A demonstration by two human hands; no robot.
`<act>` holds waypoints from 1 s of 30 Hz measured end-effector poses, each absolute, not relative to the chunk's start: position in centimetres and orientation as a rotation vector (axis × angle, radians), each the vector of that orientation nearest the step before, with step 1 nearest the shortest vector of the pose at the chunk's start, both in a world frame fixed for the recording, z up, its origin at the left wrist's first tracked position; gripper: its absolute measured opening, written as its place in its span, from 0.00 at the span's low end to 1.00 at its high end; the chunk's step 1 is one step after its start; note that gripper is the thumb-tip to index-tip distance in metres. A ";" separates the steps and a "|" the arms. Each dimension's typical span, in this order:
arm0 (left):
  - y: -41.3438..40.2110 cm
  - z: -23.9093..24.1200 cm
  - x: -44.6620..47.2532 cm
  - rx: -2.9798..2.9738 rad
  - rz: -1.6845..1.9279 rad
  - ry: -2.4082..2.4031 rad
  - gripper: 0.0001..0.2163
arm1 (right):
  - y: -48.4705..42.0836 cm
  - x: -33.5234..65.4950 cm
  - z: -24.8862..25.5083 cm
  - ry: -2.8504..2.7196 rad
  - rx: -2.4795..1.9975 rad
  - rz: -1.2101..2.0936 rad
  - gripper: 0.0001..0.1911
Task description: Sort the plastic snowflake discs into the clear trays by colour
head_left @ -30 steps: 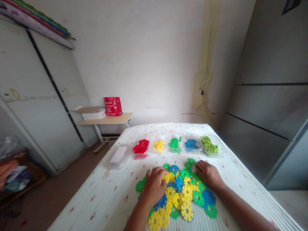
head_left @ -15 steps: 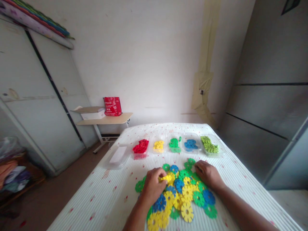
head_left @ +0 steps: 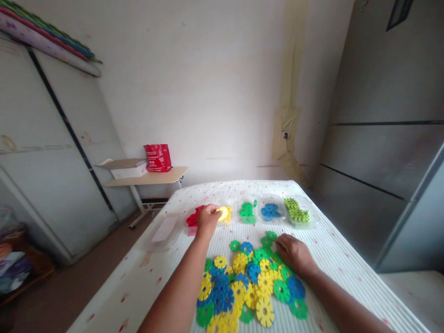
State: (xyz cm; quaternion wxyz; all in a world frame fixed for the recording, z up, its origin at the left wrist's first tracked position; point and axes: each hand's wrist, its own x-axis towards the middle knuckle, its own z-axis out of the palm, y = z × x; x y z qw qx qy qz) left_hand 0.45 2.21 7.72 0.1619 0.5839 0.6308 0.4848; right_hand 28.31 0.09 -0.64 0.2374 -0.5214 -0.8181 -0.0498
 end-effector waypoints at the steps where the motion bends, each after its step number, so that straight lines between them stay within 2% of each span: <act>1: 2.6 8.1 0.7 1.672 1.389 1.805 0.16 | 0.1 28.3 -0.6 -2.243 -1.426 -0.133 0.11; 10: 0.8 7.1 0.5 1.786 1.272 1.913 0.13 | 0.0 28.4 -0.5 -2.259 -1.423 -0.114 0.10; 13: -1.7 5.5 -0.9 1.932 1.066 2.037 0.07 | 0.1 28.4 -0.5 -2.248 -1.411 -0.082 0.10; 16: -4.3 3.3 -3.0 2.077 0.803 2.123 0.08 | 0.2 28.6 -0.6 -2.206 -1.407 -0.043 0.10; 21: -6.6 -0.5 -5.6 2.119 0.930 1.972 0.12 | 1.1 28.5 -1.1 -2.104 -1.470 -0.034 0.13; 26: -6.4 -2.6 -4.2 2.086 1.082 1.861 0.14 | 1.9 27.5 -0.8 -2.176 -1.635 -0.092 0.19; 30: -5.7 -2.5 -1.9 2.061 1.103 1.775 0.14 | 2.3 27.0 -0.1 -2.271 -1.700 -0.017 0.16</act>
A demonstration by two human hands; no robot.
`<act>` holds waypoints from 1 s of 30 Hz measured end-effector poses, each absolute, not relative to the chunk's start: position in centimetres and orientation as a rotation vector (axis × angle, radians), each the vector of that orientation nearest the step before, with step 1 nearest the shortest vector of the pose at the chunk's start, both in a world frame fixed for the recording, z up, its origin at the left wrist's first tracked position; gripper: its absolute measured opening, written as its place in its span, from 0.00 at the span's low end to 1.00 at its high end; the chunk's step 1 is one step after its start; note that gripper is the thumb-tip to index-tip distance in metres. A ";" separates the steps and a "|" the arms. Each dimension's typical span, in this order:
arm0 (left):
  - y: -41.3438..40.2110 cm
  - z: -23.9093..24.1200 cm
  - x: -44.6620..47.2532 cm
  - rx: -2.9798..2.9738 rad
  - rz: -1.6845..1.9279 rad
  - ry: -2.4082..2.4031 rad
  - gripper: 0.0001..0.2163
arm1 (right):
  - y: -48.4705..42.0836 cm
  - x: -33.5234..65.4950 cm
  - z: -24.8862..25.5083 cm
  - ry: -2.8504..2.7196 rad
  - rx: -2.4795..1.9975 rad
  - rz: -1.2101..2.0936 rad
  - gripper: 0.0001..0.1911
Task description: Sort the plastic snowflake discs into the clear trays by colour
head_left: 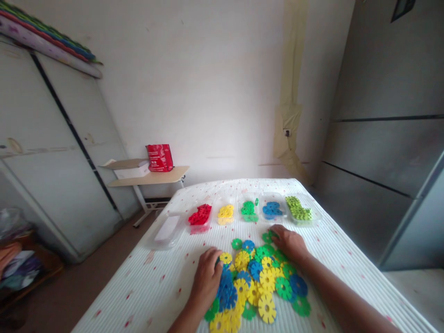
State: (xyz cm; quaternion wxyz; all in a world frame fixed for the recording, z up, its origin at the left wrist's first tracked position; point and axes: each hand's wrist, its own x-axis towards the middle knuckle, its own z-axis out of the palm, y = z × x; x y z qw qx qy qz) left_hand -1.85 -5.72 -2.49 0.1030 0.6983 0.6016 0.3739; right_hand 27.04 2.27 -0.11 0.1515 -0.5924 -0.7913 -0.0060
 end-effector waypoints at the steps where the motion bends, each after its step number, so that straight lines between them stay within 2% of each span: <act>1: -5.5 -2.3 -1.3 2.052 1.103 1.762 0.15 | 2.3 27.1 0.0 -2.280 -1.697 -0.006 0.15; 8: -4.0 -1.3 2.0 1.996 1.121 1.580 0.13 | 2.7 28.3 -0.6 -2.127 -1.607 0.069 0.15; 12: -3.2 -1.2 1.7 1.842 1.181 1.433 0.09 | 2.8 28.1 -0.4 -2.037 -1.531 0.199 0.15; 14: -3.1 -1.3 1.1 1.758 1.227 1.433 0.10 | 2.6 27.5 -0.1 -2.069 -1.533 0.234 0.16; 20: -3.8 -1.2 -0.2 1.715 1.339 1.513 0.10 | 2.3 25.5 1.4 -2.298 -1.713 0.077 0.18; 30: -3.8 -1.5 -0.4 1.604 1.377 1.633 0.12 | 2.2 23.0 3.6 -2.405 -1.809 -0.118 0.12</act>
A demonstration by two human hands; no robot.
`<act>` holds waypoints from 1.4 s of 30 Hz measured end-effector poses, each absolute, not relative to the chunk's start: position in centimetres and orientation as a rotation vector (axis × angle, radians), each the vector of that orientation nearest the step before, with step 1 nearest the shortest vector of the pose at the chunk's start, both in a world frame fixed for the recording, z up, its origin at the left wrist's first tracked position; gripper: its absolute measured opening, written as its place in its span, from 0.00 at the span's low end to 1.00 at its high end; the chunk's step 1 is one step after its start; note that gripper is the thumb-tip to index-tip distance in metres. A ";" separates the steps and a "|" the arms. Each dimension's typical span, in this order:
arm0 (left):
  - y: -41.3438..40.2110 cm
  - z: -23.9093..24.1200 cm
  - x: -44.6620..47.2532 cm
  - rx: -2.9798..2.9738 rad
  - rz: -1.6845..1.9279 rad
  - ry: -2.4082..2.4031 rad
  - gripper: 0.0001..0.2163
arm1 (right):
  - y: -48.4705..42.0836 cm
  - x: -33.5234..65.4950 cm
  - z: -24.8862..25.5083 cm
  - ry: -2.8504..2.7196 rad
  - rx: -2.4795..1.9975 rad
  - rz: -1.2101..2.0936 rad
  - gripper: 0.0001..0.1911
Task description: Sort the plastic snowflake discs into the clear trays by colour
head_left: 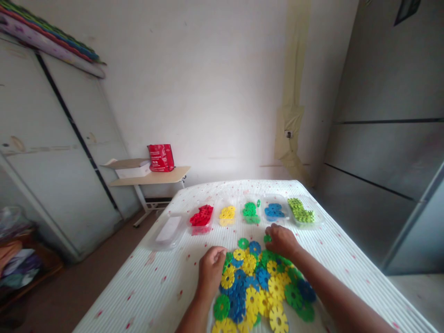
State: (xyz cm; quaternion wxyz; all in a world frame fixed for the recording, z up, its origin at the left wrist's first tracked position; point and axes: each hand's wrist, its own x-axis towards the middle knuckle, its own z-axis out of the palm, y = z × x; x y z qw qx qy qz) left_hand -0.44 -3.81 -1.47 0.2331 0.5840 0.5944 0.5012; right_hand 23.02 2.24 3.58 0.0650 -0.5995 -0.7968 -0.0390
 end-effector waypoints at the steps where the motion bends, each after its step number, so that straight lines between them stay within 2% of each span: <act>1: -3.7 -1.6 -0.5 1.572 1.387 1.643 0.12 | 2.3 22.8 4.2 -2.405 -1.792 -0.138 0.12; 7: -3.6 -1.8 -0.6 1.549 1.406 1.647 0.12 | 4.3 20.3 9.1 -2.310 -1.686 -0.281 0.13; 11: -3.7 -1.7 -0.6 1.554 1.437 1.658 0.11 | 5.0 19.6 9.9 -2.248 -1.614 -0.309 0.15; 15: -3.7 -1.6 -0.6 1.547 1.440 1.645 0.10 | 3.5 21.0 7.6 -2.246 -1.442 -0.305 0.11; 18: -3.7 -1.6 -0.6 1.518 1.426 1.622 0.09 | 1.9 23.5 4.7 -2.285 -1.372 -0.279 0.12; 22: -3.8 -1.3 -0.8 1.544 1.344 1.533 0.10 | 1.0 27.8 0.9 -2.215 -1.481 -0.184 0.15; 25: -4.1 -0.9 -1.5 1.616 1.214 1.435 0.15 | 1.4 30.0 -0.6 -2.058 -1.580 0.001 0.13; 28: -4.3 -0.6 -2.5 1.612 1.126 1.335 0.20 | 1.9 30.4 -1.0 -1.981 -1.615 0.105 0.13; 33: -4.6 -0.6 -3.9 1.617 1.067 1.276 0.25 | 1.7 29.5 -0.7 -2.050 -1.671 0.006 0.13; 42: -4.5 -1.3 -5.0 1.763 0.982 1.311 0.23 | 1.8 29.7 -1.2 -2.062 -1.671 -0.032 0.12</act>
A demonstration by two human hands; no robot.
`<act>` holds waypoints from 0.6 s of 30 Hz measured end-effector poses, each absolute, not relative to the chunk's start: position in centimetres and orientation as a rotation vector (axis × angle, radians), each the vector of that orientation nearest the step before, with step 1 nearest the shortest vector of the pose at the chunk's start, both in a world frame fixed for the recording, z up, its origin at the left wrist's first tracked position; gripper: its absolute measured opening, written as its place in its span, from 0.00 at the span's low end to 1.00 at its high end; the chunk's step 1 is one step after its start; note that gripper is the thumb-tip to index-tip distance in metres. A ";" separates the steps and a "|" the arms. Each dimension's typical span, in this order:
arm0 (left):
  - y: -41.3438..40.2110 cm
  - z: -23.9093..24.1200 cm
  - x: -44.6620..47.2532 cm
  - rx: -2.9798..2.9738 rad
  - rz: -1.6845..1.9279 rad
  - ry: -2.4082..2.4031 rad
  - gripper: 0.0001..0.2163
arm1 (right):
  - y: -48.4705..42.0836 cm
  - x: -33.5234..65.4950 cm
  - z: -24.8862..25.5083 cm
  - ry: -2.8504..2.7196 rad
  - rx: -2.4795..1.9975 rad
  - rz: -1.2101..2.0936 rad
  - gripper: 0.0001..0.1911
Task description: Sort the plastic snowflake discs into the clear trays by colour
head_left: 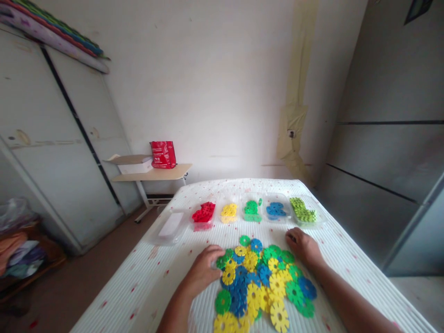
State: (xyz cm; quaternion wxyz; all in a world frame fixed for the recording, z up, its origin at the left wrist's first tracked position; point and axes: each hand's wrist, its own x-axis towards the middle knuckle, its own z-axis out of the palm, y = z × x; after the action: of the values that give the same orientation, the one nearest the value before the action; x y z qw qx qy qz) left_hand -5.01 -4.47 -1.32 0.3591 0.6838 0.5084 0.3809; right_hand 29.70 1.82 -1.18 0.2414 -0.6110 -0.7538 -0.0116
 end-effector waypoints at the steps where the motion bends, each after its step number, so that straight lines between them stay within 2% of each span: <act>1: -4.4 -1.4 -5.0 1.774 0.976 1.323 0.24 | 1.8 29.7 -1.2 -2.060 -1.674 -0.036 0.12; 11: -4.6 -0.5 -4.1 1.781 0.968 1.412 0.24 | 1.5 29.4 -0.9 -2.060 -1.683 -0.031 0.12; 18: -4.7 -0.6 -3.3 1.738 1.127 1.473 0.20 | 1.5 29.4 -1.0 -2.064 -1.674 -0.031 0.12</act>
State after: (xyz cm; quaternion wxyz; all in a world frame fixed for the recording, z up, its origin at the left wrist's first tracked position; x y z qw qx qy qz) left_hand -3.28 -4.67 -0.60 0.2956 0.6532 0.5536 0.4237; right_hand 29.43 1.54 -1.00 0.2397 -0.6116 -0.7539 -0.0113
